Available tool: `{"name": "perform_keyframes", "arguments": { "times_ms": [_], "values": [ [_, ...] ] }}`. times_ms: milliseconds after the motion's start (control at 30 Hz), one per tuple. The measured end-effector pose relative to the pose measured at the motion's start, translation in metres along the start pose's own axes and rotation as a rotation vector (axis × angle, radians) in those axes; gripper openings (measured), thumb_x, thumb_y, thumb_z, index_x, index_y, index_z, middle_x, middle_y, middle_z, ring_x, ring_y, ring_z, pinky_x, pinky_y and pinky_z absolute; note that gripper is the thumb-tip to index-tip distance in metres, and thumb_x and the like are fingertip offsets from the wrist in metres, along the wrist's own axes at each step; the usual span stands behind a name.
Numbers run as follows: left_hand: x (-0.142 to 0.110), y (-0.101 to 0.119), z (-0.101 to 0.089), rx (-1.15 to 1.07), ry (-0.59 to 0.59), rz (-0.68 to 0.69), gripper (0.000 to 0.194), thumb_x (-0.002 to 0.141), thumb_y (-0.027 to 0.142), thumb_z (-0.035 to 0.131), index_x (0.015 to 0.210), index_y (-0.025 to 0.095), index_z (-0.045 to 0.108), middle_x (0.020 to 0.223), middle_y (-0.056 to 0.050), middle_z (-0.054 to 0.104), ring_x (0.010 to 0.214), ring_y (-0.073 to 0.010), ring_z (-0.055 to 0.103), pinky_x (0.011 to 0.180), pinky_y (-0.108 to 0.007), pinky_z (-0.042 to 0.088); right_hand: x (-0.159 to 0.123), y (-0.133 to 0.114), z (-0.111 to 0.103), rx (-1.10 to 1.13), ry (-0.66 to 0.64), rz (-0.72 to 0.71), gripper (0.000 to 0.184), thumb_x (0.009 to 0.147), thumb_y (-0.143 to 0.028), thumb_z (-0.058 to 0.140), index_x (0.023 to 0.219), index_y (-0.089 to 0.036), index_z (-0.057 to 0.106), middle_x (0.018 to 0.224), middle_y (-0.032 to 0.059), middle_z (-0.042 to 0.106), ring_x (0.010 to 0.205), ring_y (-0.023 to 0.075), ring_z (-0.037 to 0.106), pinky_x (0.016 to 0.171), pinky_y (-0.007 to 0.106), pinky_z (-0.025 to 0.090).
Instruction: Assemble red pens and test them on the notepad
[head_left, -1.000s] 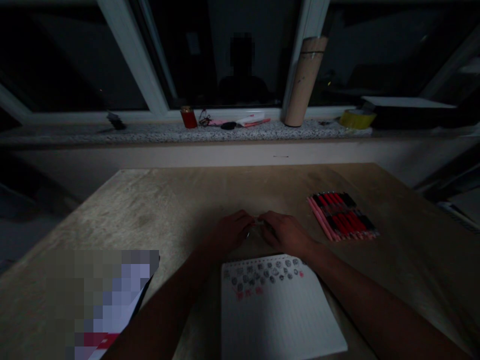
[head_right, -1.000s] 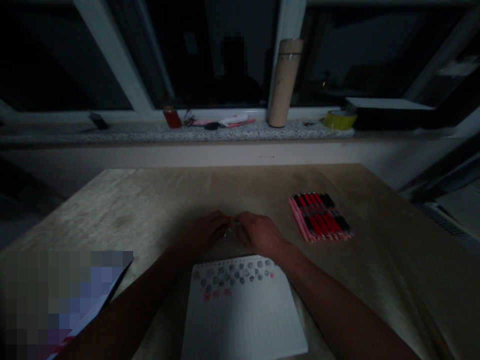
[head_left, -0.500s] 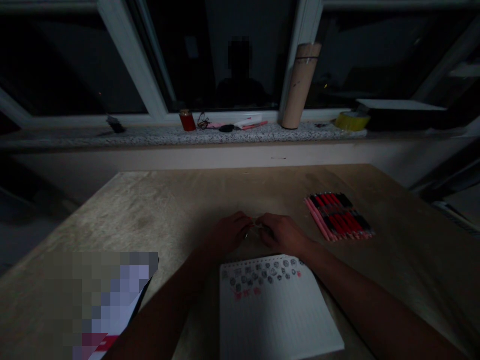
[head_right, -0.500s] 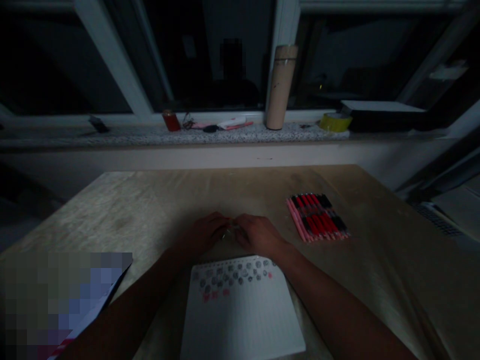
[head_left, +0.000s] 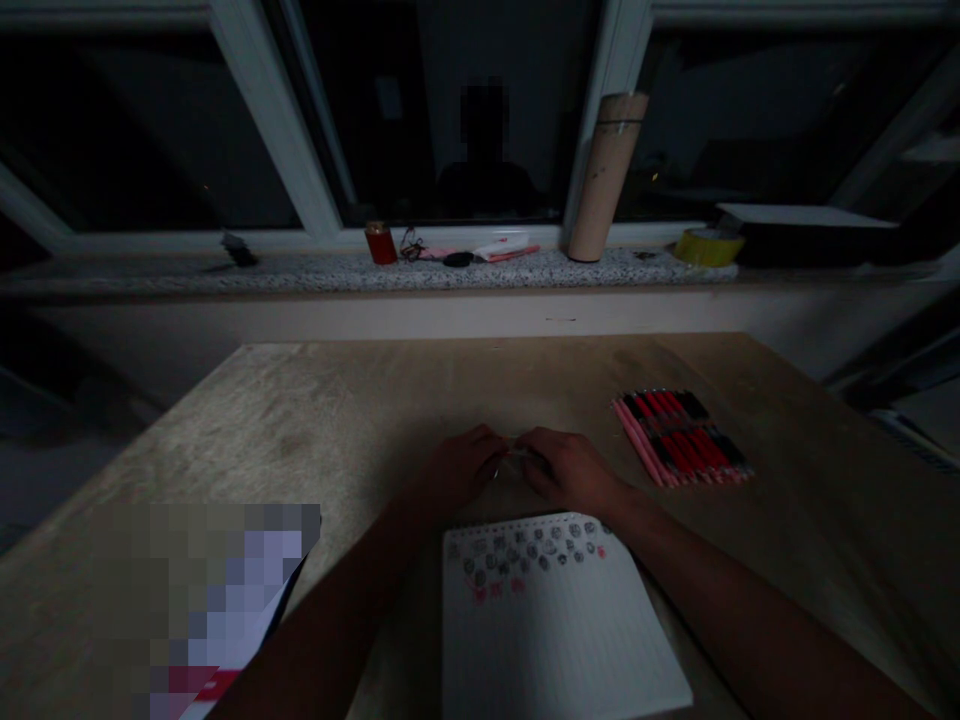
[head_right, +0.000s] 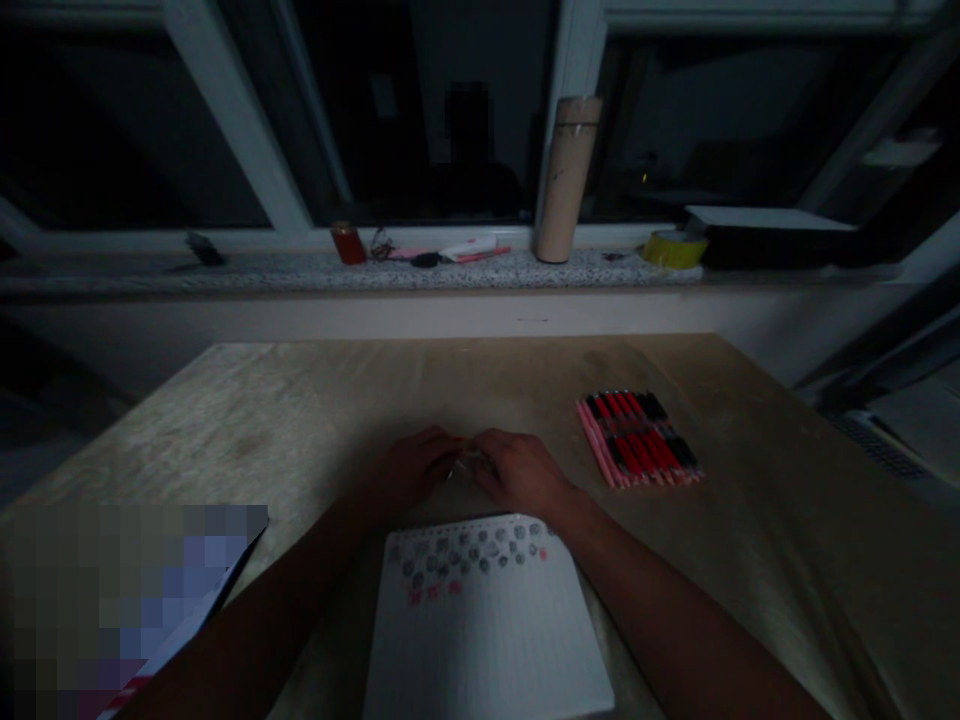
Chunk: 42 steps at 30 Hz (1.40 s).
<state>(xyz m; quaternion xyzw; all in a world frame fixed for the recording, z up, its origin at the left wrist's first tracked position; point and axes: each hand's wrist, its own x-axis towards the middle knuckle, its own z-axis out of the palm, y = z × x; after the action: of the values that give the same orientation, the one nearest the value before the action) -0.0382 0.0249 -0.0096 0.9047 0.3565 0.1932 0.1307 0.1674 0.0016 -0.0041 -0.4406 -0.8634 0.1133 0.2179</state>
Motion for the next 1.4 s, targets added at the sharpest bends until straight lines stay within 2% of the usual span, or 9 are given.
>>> {"name": "perform_keyframes", "arguments": {
  "times_ms": [433, 733, 933, 1067, 1400],
  "values": [
    [-0.001, -0.001, 0.002, -0.022, 0.01, 0.008, 0.025, 0.09, 0.021, 0.043, 0.11, 0.02, 0.058, 0.1, -0.005, 0.06, 0.088, -0.0141, 0.057, 0.08, -0.027, 0.047, 0.0, -0.001, 0.0, -0.024, -0.006, 0.004, 0.027, 0.084, -0.021, 0.045, 0.107, -0.016, 0.059, 0.099, 0.0079, 0.066, 0.083, 0.0175, 0.063, 0.072, 0.026, 0.043],
    [0.001, 0.003, 0.003, -0.035, 0.0, 0.002, 0.025, 0.091, 0.024, 0.04, 0.11, 0.02, 0.057, 0.1, -0.005, 0.06, 0.089, -0.0147, 0.058, 0.08, -0.027, 0.046, 0.001, -0.004, -0.002, 0.002, -0.055, -0.01, 0.028, 0.082, -0.019, 0.047, 0.108, -0.016, 0.059, 0.096, 0.007, 0.065, 0.079, 0.0163, 0.061, 0.069, 0.025, 0.04],
    [0.002, 0.008, 0.004, -0.055, -0.012, -0.035, 0.022, 0.091, 0.026, 0.04, 0.104, 0.019, 0.057, 0.096, -0.005, 0.061, 0.087, -0.0157, 0.058, 0.079, -0.029, 0.045, 0.001, -0.004, -0.001, -0.019, -0.06, -0.03, 0.02, 0.084, -0.021, 0.047, 0.098, -0.015, 0.06, 0.086, 0.0066, 0.064, 0.073, 0.0154, 0.059, 0.065, 0.025, 0.038],
    [0.002, 0.009, 0.005, -0.086, 0.001, -0.047, 0.021, 0.09, 0.025, 0.042, 0.103, 0.019, 0.058, 0.096, -0.004, 0.061, 0.087, -0.0153, 0.057, 0.079, -0.029, 0.045, 0.001, -0.004, -0.001, -0.011, -0.05, -0.045, 0.021, 0.083, -0.02, 0.048, 0.1, -0.015, 0.059, 0.088, 0.0065, 0.064, 0.074, 0.0156, 0.059, 0.067, 0.025, 0.038],
    [0.002, 0.013, 0.005, -0.093, 0.005, -0.017, 0.016, 0.087, 0.021, 0.045, 0.099, 0.018, 0.056, 0.096, -0.004, 0.059, 0.088, -0.0151, 0.055, 0.081, -0.029, 0.044, 0.002, -0.006, -0.002, -0.039, -0.073, -0.037, 0.014, 0.083, -0.021, 0.048, 0.091, -0.016, 0.058, 0.082, 0.0048, 0.063, 0.071, 0.0143, 0.057, 0.063, 0.024, 0.035]
  ]
}}
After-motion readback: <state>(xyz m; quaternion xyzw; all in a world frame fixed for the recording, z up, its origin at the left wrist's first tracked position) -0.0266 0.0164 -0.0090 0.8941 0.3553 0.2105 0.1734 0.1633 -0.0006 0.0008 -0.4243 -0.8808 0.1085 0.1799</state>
